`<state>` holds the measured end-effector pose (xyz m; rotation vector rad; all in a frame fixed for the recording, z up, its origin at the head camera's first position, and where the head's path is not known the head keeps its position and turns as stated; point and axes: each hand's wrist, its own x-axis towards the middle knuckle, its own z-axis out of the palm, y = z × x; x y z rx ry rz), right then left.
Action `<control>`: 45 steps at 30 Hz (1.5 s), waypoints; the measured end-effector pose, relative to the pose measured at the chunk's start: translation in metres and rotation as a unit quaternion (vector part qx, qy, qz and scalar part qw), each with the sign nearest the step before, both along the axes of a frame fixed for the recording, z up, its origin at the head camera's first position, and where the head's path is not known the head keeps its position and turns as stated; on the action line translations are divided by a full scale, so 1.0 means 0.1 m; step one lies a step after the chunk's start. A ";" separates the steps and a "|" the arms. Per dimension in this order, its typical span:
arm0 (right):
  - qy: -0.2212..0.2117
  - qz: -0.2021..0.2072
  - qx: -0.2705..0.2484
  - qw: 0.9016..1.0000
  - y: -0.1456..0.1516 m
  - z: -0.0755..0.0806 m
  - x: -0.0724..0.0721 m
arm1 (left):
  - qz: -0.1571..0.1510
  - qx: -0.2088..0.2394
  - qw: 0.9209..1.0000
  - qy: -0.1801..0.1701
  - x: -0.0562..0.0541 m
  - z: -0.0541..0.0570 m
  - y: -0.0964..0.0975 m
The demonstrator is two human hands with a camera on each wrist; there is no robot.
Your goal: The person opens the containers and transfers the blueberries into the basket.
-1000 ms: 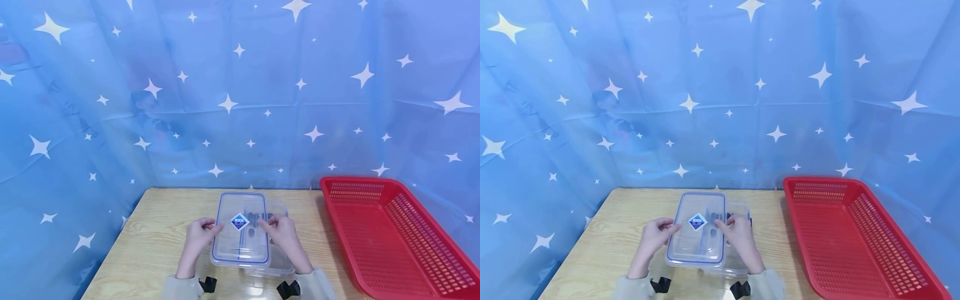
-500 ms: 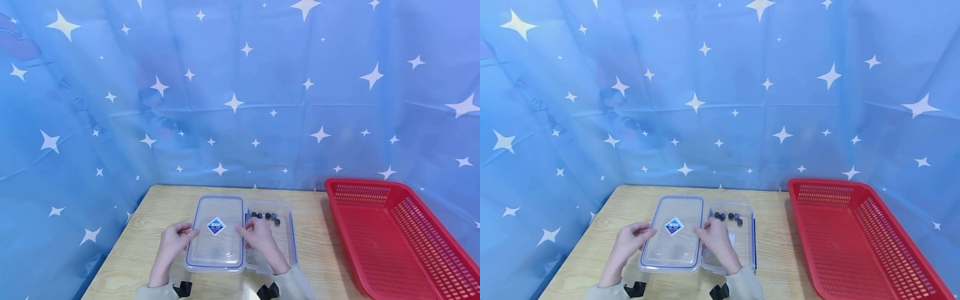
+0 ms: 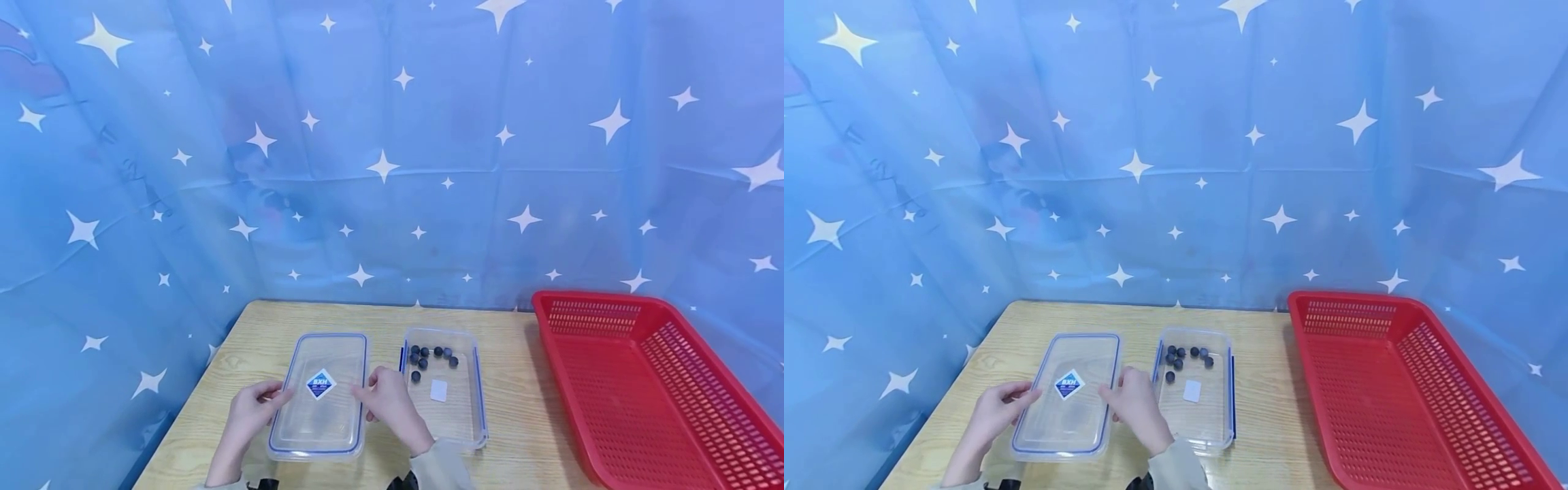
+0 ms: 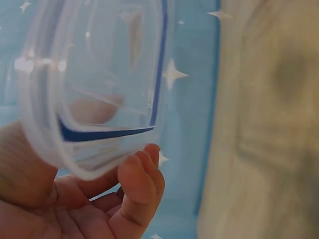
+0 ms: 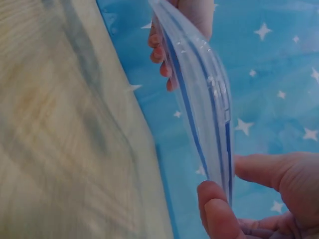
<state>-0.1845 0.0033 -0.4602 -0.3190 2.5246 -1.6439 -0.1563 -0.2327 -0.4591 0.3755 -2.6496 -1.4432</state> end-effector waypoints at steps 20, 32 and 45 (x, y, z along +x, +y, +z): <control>-0.032 0.021 0.115 0.993 -0.32 -0.44 0.06 | -0.026 -0.090 0.996 -0.010 0.05 -0.53 -0.20; 0.064 0.025 0.263 0.962 -0.38 -0.48 0.01 | -0.054 -0.161 0.985 0.010 0.04 -0.57 -0.12; 0.128 0.016 0.263 0.956 -0.31 -0.30 0.03 | -0.036 -0.109 0.993 0.011 0.03 -0.46 -0.16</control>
